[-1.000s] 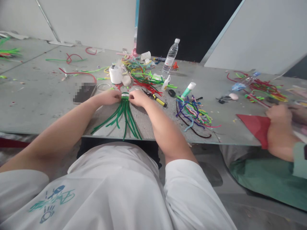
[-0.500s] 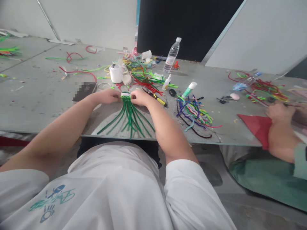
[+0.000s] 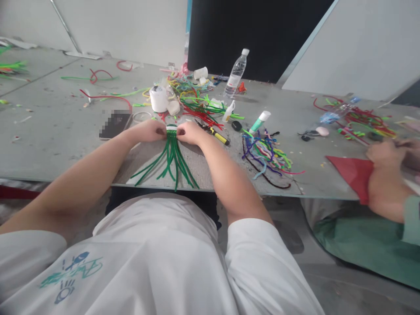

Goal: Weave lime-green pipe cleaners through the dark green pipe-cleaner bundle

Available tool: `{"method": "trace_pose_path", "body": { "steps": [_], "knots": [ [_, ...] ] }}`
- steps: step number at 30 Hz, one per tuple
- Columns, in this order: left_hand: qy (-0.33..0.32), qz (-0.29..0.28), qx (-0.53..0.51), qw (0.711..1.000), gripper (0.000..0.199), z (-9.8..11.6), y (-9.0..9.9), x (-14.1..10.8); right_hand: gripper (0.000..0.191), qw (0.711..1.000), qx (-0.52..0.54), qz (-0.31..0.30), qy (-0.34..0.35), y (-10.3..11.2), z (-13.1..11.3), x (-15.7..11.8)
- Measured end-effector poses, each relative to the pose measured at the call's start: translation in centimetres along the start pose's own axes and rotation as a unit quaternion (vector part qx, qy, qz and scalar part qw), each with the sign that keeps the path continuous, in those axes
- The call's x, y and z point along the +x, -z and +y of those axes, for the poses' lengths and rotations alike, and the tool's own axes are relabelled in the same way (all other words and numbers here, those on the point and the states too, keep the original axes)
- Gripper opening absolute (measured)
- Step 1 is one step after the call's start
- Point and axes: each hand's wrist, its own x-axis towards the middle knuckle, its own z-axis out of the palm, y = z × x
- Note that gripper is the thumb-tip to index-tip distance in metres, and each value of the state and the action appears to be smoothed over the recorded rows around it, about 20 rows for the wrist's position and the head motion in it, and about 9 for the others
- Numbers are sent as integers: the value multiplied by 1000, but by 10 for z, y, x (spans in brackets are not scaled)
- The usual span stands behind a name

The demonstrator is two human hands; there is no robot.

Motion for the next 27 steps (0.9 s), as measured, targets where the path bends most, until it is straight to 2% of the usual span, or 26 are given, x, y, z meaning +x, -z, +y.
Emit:
{"method": "trace_pose_path", "body": {
  "steps": [7,19,27],
  "knots": [
    [-12,-8,-13,1000,21,3,1,0,13,1000,-15,-20,15,1,-1,0],
    [29,35,3,999,24,4,-10,7,16,997,-73,16,-6,-4,-2,10],
    [12,28,13,999,24,3,-3,0,18,997,-66,7,-25,-2,-7,1]
  ]
}}
